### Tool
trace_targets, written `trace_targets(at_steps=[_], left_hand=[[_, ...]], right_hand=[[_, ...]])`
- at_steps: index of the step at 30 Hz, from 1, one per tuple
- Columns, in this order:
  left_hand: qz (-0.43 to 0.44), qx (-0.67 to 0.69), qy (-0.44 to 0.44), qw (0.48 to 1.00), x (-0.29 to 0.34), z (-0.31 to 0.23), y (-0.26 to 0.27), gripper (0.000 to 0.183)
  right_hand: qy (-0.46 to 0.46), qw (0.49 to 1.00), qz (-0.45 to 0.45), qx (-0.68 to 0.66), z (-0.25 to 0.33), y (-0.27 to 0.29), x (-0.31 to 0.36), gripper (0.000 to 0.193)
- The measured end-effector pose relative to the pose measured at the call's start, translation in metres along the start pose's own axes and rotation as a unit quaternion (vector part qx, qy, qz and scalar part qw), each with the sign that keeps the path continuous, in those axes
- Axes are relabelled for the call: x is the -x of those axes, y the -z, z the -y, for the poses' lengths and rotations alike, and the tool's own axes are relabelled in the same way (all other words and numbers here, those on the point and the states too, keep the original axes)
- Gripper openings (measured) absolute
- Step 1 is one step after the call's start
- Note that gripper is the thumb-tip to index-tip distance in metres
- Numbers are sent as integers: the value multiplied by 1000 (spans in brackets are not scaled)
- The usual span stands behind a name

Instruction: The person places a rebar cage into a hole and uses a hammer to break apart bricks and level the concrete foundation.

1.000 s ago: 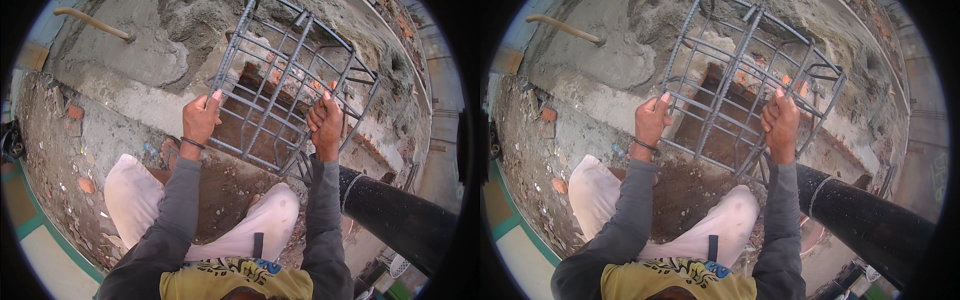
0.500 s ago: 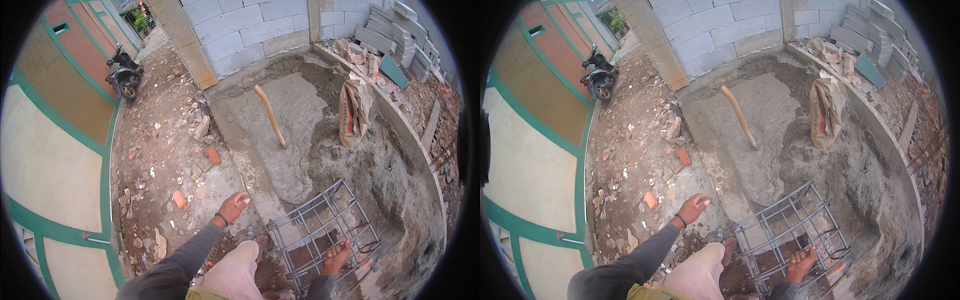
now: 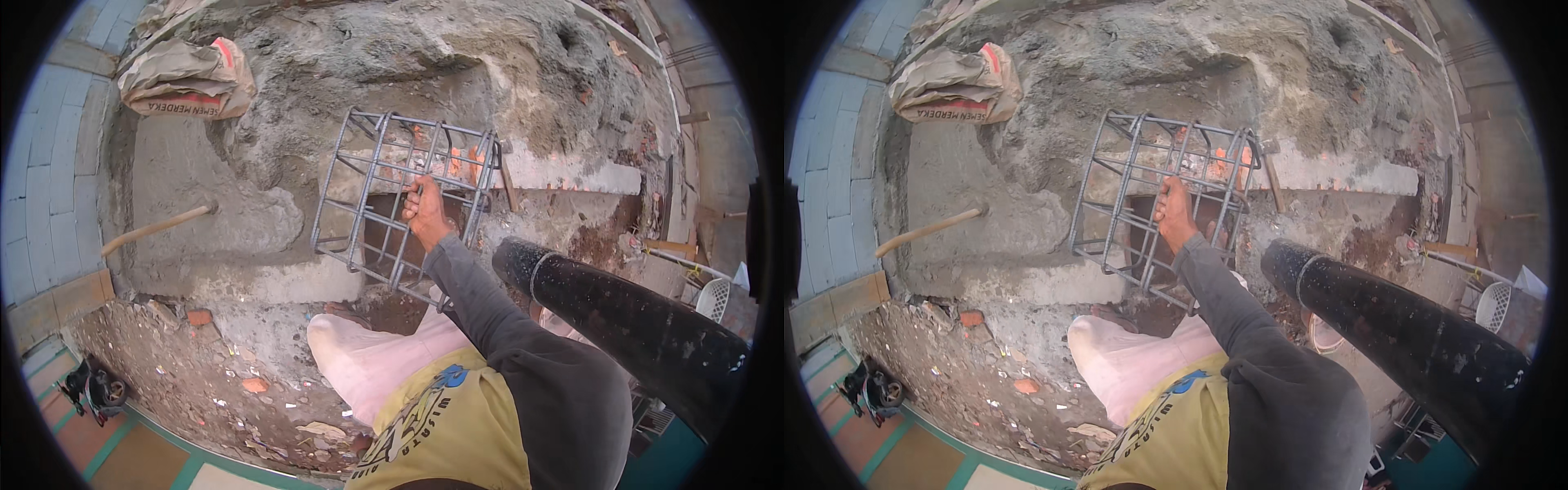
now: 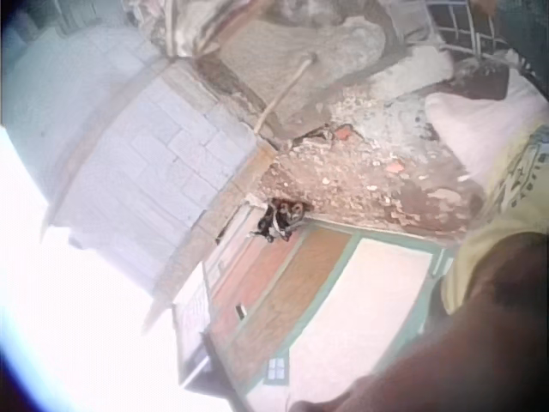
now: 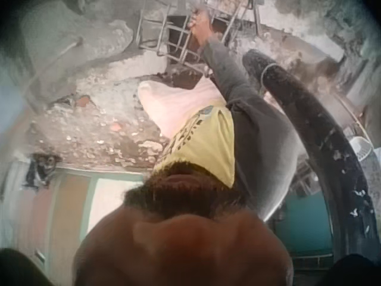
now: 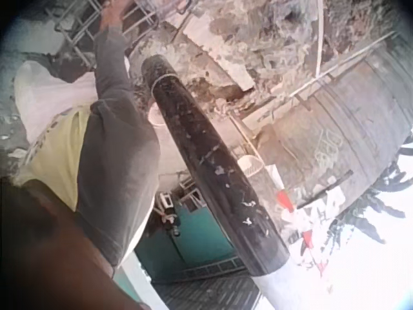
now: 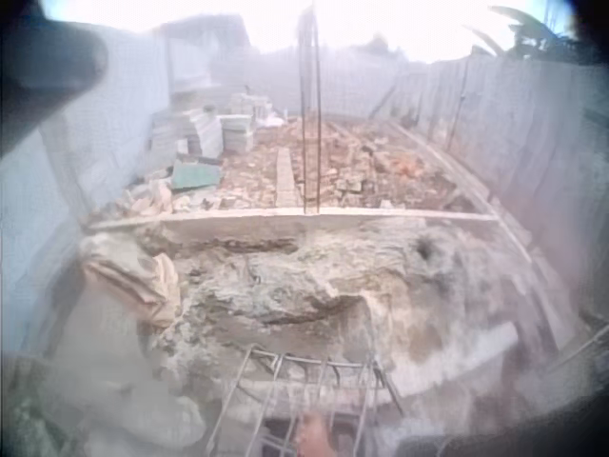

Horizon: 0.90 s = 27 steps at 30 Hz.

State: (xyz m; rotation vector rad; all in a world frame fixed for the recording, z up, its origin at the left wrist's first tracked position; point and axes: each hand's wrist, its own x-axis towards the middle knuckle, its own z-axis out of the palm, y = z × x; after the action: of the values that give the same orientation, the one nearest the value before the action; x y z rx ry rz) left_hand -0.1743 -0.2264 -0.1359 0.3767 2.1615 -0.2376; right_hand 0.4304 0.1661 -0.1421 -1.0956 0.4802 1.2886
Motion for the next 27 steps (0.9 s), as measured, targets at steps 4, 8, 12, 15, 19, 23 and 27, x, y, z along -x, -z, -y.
trace_targets(at_steps=[4,8,12,15,19,23,27], left_hand=[[-10,245,-32,969,45,-69,-56,41],[-36,281,-111,953,77,-119,-52,39],[-32,187,-114,975,107,-165,-57,39],[29,110,-53,992,126,-158,-73,37],[38,-172,-111,978,125,-133,-84,29],[20,-40,-108,993,134,-162,-105,23],[-5,-13,-79,997,180,-232,-138,29]], right_hand=[[40,996,-29,-68,105,74,-8,23],[95,985,-76,-125,215,130,-23,26],[171,961,-111,-188,356,183,-52,26],[272,931,-133,-203,441,196,-69,28],[325,930,-62,-159,505,264,-146,24],[299,928,-221,-39,523,361,-211,33],[258,913,-310,63,508,476,-195,37]])
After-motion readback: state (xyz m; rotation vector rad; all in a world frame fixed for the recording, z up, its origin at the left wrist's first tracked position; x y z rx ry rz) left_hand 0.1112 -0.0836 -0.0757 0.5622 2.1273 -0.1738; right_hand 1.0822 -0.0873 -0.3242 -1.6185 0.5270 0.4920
